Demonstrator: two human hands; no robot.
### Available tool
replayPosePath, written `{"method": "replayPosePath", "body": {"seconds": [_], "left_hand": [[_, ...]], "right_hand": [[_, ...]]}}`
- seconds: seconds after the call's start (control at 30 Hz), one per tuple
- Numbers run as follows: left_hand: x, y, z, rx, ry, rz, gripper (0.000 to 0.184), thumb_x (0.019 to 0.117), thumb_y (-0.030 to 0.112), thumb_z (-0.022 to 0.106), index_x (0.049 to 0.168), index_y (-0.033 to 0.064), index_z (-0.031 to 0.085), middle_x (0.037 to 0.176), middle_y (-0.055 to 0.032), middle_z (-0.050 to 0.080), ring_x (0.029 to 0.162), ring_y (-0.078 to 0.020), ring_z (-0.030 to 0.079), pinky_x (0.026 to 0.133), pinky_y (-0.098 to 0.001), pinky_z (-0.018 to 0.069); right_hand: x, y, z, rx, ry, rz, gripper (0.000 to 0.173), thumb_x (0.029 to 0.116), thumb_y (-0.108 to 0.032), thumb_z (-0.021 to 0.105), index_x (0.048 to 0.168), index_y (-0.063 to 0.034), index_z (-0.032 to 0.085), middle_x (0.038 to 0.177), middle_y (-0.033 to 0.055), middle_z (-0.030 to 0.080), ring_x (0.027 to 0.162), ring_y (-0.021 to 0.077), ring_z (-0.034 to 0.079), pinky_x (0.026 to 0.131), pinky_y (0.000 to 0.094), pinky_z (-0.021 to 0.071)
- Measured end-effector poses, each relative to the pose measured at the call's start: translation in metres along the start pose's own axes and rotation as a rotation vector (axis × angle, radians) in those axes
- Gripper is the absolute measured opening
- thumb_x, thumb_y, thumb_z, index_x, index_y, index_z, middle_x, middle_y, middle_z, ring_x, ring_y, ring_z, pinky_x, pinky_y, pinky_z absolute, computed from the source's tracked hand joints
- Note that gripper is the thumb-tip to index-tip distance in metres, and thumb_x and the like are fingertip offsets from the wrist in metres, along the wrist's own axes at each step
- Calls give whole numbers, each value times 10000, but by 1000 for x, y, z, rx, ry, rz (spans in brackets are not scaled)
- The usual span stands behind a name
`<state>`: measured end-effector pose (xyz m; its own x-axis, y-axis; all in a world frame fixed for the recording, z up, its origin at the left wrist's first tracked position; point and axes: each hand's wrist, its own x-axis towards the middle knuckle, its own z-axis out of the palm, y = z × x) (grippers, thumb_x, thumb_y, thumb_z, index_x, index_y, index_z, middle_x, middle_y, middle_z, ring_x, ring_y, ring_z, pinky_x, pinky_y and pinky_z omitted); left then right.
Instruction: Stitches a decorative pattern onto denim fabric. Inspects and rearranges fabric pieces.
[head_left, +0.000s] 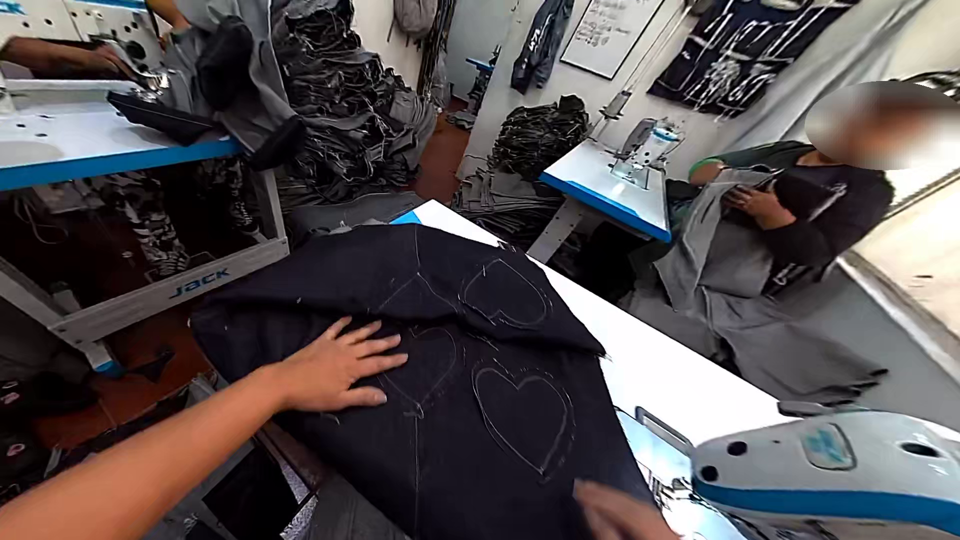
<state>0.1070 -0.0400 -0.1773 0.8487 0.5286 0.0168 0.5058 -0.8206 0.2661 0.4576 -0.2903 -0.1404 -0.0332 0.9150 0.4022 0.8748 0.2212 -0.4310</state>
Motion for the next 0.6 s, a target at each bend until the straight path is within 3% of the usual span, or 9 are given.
{"method": "replayPosePath", "body": {"seconds": [0.07,0.13,0.2,0.27,0.33,0.4,0.43,0.5,0.6], "left_hand": [[-23,7,4,-96,67,102,579,1039,575,419,1523,271,511,1621,24,423,1558,-239,264,1239,-644,130],[-45,11,-3,-229,356,195,370,1033,388,557,1214,136,757,1304,-7,714,1328,-172,597,1168,-472,421],[-73,6,-29,-270,653,63,307,1015,301,589,1055,73,789,1128,-20,767,1140,-113,697,1037,-345,553],[-103,-18,-55,-235,843,-283,318,1018,269,575,1109,27,759,1142,-95,753,1081,-187,718,981,-433,575],[-124,-62,-62,-300,860,-679,382,1061,294,530,1289,21,667,1253,-197,693,1153,-348,671,1001,-606,490],[-135,-101,-56,-561,708,-977,497,1092,341,476,1438,-13,523,1398,-285,572,1303,-447,547,1089,-672,373],[-134,-109,-53,-745,635,-1082,533,1103,391,424,1432,-20,511,1380,-280,570,1271,-412,551,1061,-632,393],[-127,-112,-49,-1019,558,-1167,576,1090,495,353,1336,19,564,1208,-167,640,1053,-247,621,906,-472,494],[-123,-120,-47,-1085,693,-1074,363,1048,243,572,1312,-4,595,1162,-185,657,1008,-235,634,906,-462,515]], "right_hand": [[60,17,-6,-59,10,42,320,1029,-198,542,1186,15,722,1158,182,738,1074,304,719,941,509,569],[123,45,-5,-103,27,120,400,1017,-288,555,1259,3,685,1190,217,711,1087,391,692,928,628,526],[176,71,-4,-76,-21,272,490,1020,-295,616,1354,62,594,1310,335,609,1227,529,574,1015,724,409],[211,93,4,-20,-81,470,624,1025,-344,619,1440,99,474,1380,390,522,1280,565,502,1042,730,360],[232,102,16,61,-134,633,653,1029,-394,607,1427,105,470,1325,384,551,1213,530,545,1009,693,401],[243,94,22,20,-178,637,515,1019,-358,633,1214,119,621,1106,355,640,1030,487,616,904,675,447],[246,87,22,-39,-183,600,439,1009,-322,654,1096,108,664,1007,339,654,959,485,623,857,685,445],[245,70,18,-128,-124,517,349,994,-274,684,1032,73,687,955,332,661,943,518,622,834,721,429],[227,54,6,-87,104,332,268,983,-195,697,1014,70,674,965,321,659,925,502,633,813,711,438]]}}
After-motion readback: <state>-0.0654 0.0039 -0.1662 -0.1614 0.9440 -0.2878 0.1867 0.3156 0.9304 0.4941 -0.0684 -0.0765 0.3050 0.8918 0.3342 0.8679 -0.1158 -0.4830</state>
